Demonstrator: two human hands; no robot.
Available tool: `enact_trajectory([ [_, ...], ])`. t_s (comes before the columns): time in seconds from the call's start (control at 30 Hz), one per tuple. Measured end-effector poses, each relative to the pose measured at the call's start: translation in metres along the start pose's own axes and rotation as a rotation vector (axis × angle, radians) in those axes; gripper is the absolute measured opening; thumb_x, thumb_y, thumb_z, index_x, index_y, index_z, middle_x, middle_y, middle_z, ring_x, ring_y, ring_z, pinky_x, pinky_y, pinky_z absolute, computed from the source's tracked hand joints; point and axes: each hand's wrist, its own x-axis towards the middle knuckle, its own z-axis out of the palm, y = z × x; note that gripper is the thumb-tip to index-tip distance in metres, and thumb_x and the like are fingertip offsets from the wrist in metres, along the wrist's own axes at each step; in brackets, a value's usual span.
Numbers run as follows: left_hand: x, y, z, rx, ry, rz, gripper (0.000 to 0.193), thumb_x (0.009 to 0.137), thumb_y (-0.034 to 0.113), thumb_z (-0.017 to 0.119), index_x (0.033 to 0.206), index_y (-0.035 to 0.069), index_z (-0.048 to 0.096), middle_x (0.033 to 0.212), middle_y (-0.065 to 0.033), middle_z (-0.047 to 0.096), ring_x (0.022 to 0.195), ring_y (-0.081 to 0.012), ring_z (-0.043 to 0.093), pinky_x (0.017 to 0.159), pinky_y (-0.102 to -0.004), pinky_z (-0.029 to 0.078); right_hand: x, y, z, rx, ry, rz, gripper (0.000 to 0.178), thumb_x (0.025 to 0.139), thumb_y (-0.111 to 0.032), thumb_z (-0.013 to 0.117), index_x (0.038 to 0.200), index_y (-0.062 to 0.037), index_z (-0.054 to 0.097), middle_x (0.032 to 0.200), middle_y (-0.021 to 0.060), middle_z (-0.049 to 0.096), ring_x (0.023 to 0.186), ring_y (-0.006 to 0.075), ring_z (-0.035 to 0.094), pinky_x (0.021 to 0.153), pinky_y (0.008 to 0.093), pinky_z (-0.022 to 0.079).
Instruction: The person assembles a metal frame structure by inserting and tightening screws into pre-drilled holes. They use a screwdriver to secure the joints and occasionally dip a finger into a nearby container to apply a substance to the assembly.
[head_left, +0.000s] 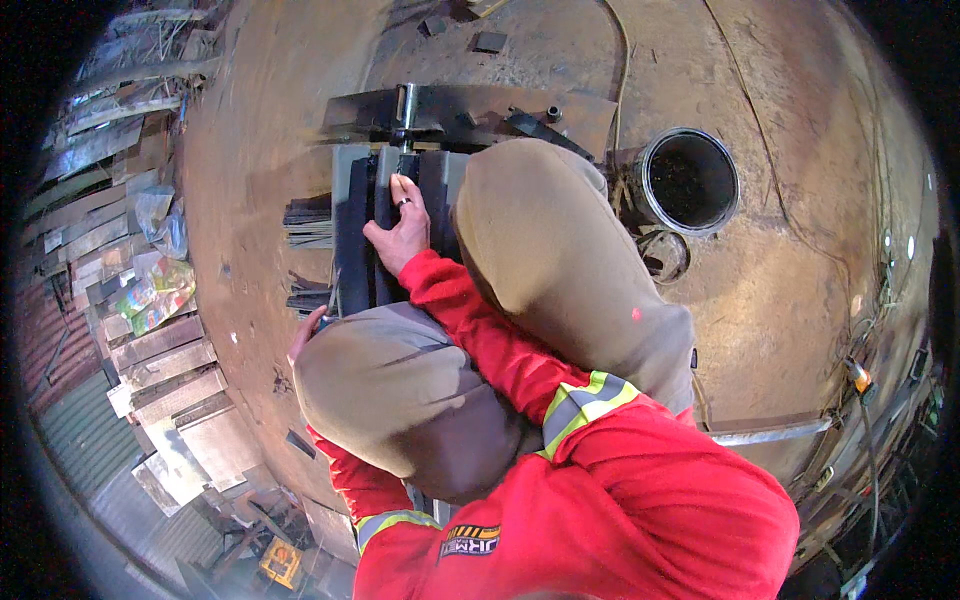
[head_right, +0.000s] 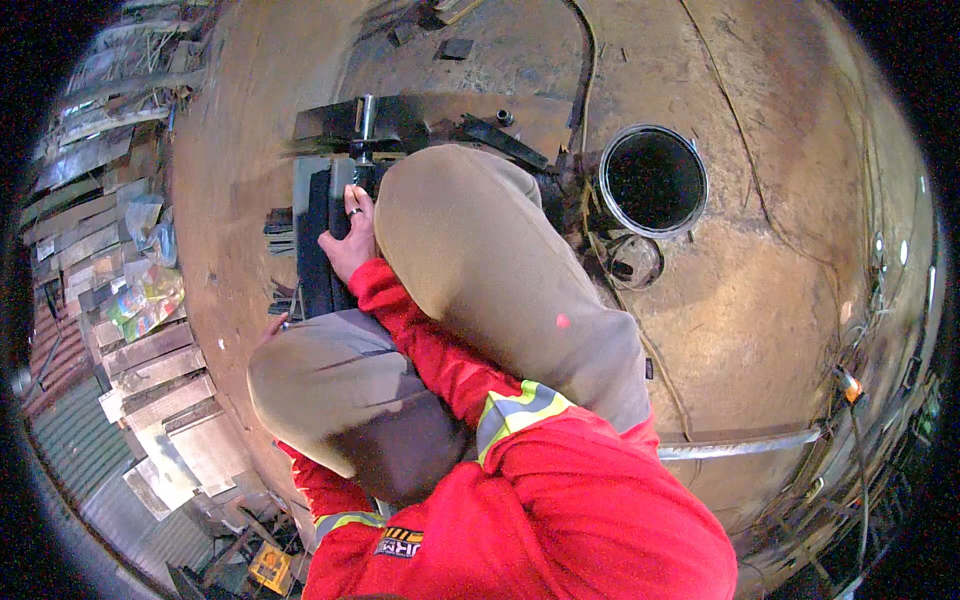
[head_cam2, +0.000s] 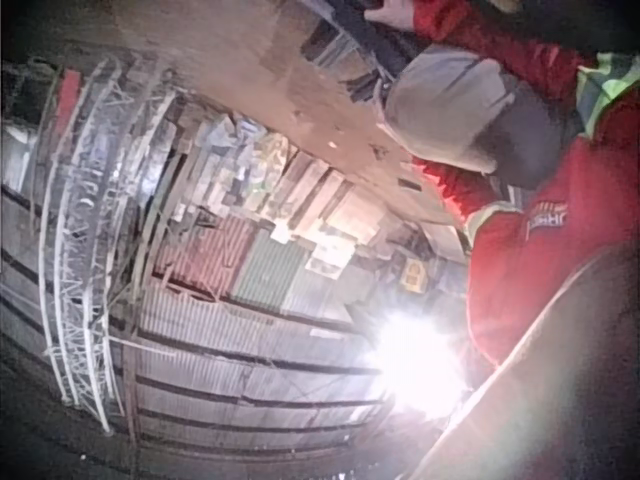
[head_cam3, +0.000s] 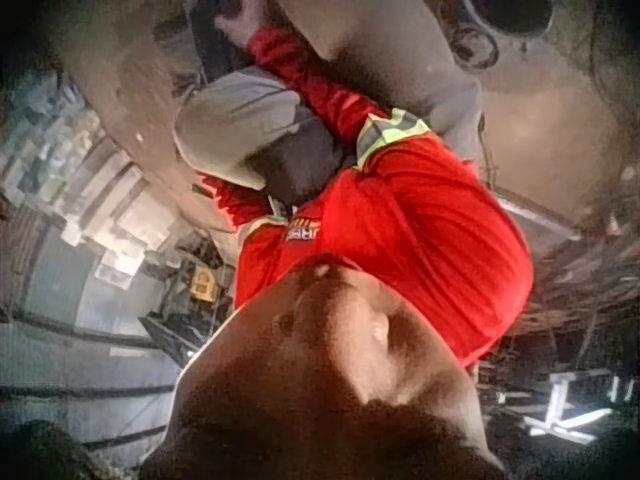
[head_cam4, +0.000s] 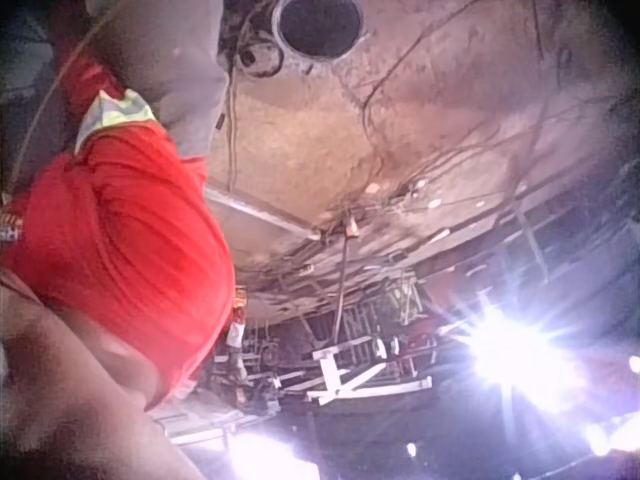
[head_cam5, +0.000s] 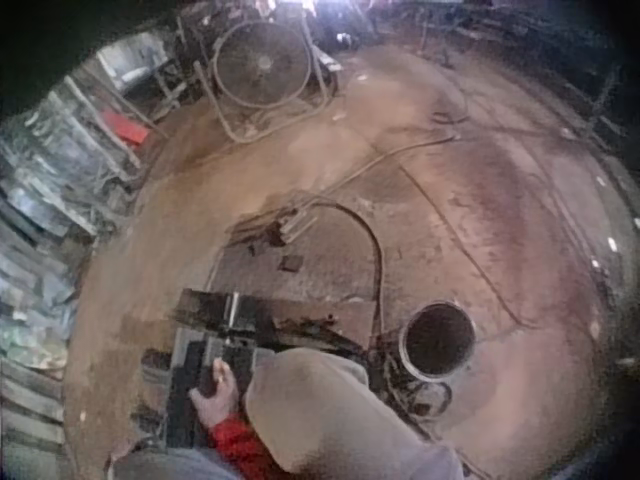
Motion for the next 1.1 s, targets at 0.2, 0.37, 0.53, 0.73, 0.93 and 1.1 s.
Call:
enact_trajectory([
  [0.2, -0.004, -0.008, -0.001, -0.016, 0.013, -0.005, 0.032, 0.081, 0.015, 0.072, 0.111, 0.007, 0.066, 0.088, -0.0052, 0.064, 0.080, -0.0128, 0.058, 0.074, -0.0279, 0.047, 0.005, -0.002, -0.002, -0.081, 0.026, -0.046, 0.084, 0.065, -0.011, 0.066, 0.139, 0.0079, 0.031, 0.137, 0.0222, 0.037, 0.133, 0.0348, 0.034, 0.111, 0.0359, 0.028],
  [0.37, -0.008, -0.016, 0.001, -0.026, 0.043, -0.005, 0.031, 0.081, 0.016, 0.072, 0.111, 0.007, 0.066, 0.087, -0.0049, 0.064, 0.079, -0.0126, 0.058, 0.073, -0.0276, 0.047, 0.007, -0.001, 0.000, -0.056, 0.008, -0.040, 0.085, 0.062, -0.011, 0.068, 0.137, 0.0083, 0.034, 0.136, 0.0222, 0.038, 0.131, 0.0348, 0.036, 0.111, 0.0359, 0.029],
  [0.53, 0.003, -0.020, 0.013, -0.039, 0.045, 0.023, 0.031, 0.081, 0.016, 0.072, 0.110, 0.007, 0.066, 0.087, -0.0047, 0.064, 0.078, -0.0124, 0.057, 0.072, -0.0273, 0.047, 0.009, -0.007, -0.006, -0.085, 0.009, 0.004, 0.082, 0.060, -0.012, 0.070, 0.132, 0.0098, 0.040, 0.136, 0.0216, 0.040, 0.129, 0.0336, 0.040, 0.109, 0.0351, 0.032],
  [0.73, 0.007, -0.021, 0.017, -0.043, 0.067, 0.039, 0.031, 0.081, 0.016, 0.072, 0.110, 0.007, 0.066, 0.086, -0.0043, 0.063, 0.076, -0.0121, 0.057, 0.071, -0.0269, 0.046, 0.005, -0.010, -0.007, -0.061, 0.015, 0.068, 0.080, 0.058, -0.014, 0.072, 0.129, 0.0096, 0.042, 0.130, 0.0221, 0.044, 0.125, 0.0340, 0.044, 0.107, 0.0350, 0.034],
  [0.93, 0.009, -0.024, 0.018, -0.050, 0.102, 0.051, 0.030, 0.081, 0.017, 0.072, 0.110, 0.007, 0.066, 0.085, -0.0040, 0.063, 0.075, -0.0118, 0.056, 0.069, -0.0265, 0.046, 0.011, -0.004, -0.001, -0.052, 0.022, 0.004, 0.077, 0.059, -0.012, 0.070, 0.127, 0.0088, 0.039, 0.126, 0.0219, 0.041, 0.122, 0.0361, 0.042, 0.107, 0.0358, 0.033],
  [1.1, 0.004, -0.027, 0.014, -0.054, 0.126, 0.052, 0.030, 0.081, 0.017, 0.072, 0.109, 0.007, 0.066, 0.084, -0.0037, 0.063, 0.074, -0.0115, 0.056, 0.068, -0.0261, 0.045, 0.007, -0.007, -0.001, -0.067, -0.005, 0.023, 0.078, 0.061, -0.013, 0.070, 0.129, 0.0073, 0.037, 0.128, 0.0220, 0.037, 0.125, 0.0376, 0.037, 0.108, 0.0384, 0.030],
])
